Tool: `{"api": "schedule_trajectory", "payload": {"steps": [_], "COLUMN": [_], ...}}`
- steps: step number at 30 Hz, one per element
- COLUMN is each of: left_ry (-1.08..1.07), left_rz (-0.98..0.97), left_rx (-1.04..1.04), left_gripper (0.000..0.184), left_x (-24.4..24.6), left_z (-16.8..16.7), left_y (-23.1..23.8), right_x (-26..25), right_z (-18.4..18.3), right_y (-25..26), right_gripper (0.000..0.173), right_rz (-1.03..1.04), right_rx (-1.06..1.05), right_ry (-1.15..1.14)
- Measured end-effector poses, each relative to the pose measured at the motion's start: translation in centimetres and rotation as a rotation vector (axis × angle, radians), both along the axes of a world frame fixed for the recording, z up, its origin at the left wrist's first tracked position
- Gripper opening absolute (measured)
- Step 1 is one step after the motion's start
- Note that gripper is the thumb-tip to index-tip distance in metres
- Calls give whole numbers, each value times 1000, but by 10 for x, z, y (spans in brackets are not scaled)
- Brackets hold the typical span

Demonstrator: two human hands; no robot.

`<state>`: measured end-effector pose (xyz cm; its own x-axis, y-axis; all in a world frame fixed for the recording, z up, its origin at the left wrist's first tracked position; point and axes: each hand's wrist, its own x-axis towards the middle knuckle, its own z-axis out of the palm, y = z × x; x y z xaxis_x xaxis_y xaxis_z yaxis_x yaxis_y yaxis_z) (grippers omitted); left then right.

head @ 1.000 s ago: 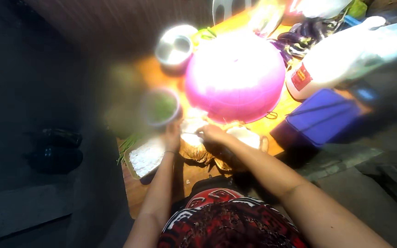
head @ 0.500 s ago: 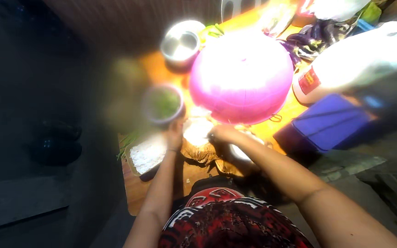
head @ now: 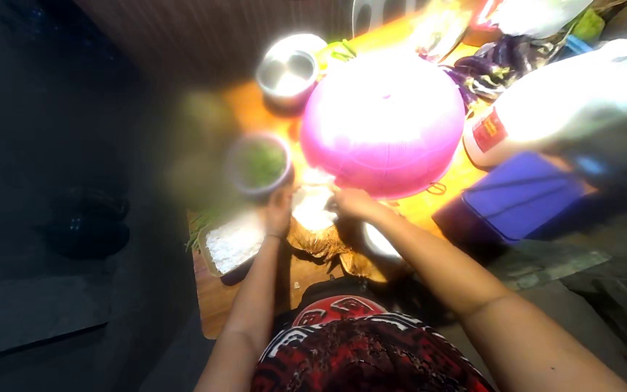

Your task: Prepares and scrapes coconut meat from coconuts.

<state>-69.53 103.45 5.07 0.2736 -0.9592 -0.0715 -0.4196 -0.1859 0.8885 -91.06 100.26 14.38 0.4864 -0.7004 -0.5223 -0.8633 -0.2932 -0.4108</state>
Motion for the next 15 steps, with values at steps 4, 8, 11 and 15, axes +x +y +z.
{"api": "schedule_trajectory", "payload": {"steps": [4,8,11,15], "left_ry": [52,58,55,96], "left_rz": [13,18,8,8], "left_rx": [-25,-42,-32,-70], "left_gripper": [43,44,46,44], "left_x": [1,2,2,2], "left_z": [-2,-7,-7,-8], "left_y": [0,4,3,4], "right_x": [12,-5,-3,10], "right_z": [-32,-14,6,-29], "right_y": [6,6,-3,2], "right_gripper": [29,23,23,29], "right_rz": [-38,83,46,-42], "right_rx": [8,56,36,28], "right_ry": [-142,56,65,-245]}}
